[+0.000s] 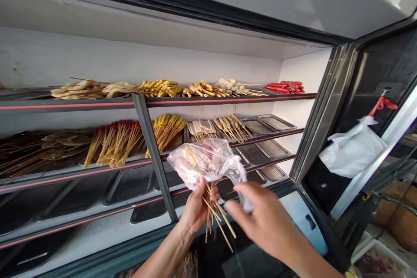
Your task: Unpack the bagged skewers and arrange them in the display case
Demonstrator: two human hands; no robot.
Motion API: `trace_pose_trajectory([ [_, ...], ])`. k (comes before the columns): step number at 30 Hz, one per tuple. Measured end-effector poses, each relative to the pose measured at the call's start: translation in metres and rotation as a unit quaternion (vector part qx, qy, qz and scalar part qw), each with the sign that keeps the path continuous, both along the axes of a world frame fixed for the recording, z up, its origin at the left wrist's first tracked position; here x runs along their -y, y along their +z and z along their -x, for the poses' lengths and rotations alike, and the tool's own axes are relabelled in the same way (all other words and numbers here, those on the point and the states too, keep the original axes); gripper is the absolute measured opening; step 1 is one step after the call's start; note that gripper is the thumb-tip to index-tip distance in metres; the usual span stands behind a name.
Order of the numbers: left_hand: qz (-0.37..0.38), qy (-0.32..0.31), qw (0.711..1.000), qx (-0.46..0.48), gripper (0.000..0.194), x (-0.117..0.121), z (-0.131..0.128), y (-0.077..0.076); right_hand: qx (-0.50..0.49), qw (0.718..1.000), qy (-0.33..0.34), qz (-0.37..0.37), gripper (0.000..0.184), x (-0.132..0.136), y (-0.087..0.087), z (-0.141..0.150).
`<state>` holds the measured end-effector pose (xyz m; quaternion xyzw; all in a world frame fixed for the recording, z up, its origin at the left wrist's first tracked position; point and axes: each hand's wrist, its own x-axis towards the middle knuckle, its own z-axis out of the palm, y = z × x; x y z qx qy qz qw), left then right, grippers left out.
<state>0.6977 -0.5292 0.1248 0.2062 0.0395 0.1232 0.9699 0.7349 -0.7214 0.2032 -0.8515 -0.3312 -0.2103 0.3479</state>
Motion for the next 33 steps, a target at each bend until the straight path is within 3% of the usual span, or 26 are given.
trace_pose_trajectory([
  [2, -0.043, 0.022, 0.999, 0.0, 0.044, 0.008, -0.007, -0.003, -0.125, 0.968, 0.076, 0.204, 0.032, -0.027, -0.005, 0.008],
  [4, -0.075, 0.044, 0.996, -0.006, 0.043, 0.017, -0.015, -0.008, -0.182, 0.939, 0.084, 0.278, 0.031, -0.052, -0.009, 0.0],
  [7, -0.06, 0.097, 0.993, -0.018, 0.042, 0.029, -0.029, -0.016, -0.222, 0.932, 0.079, 0.276, 0.024, -0.076, -0.019, -0.025],
  [12, -0.048, 0.132, 0.99, -0.001, 0.041, 0.042, -0.056, -0.013, -0.184, 0.943, 0.059, 0.271, 0.041, -0.078, -0.03, -0.051],
  [17, -0.044, 0.101, 0.994, 0.017, 0.032, 0.053, -0.086, 0.014, -0.16, 0.944, 0.058, 0.282, 0.042, -0.061, 0.002, -0.077],
  [22, -0.058, 0.086, 0.994, 0.045, 0.036, 0.07, -0.114, 0.035, -0.141, 0.943, 0.057, 0.297, 0.055, -0.043, 0.032, -0.103],
  [25, -0.067, 0.09, 0.993, 0.049, 0.038, 0.081, -0.127, 0.04, -0.086, 0.941, 0.019, 0.327, 0.038, -0.034, 0.039, -0.113],
  [27, -0.075, 0.077, 0.993, 0.048, 0.038, 0.087, -0.133, 0.041, -0.103, 0.937, 0.025, 0.333, 0.027, -0.028, 0.041, -0.121],
  [30, -0.069, 0.067, 0.993, 0.073, 0.038, 0.092, -0.141, 0.044, -0.167, 0.942, 0.087, 0.277, 0.016, -0.021, 0.04, -0.135],
  [33, -0.059, 0.067, 0.991, 0.099, 0.04, 0.092, -0.147, 0.046, -0.159, 0.957, 0.112, 0.213, 0.012, -0.017, 0.04, -0.144],
])
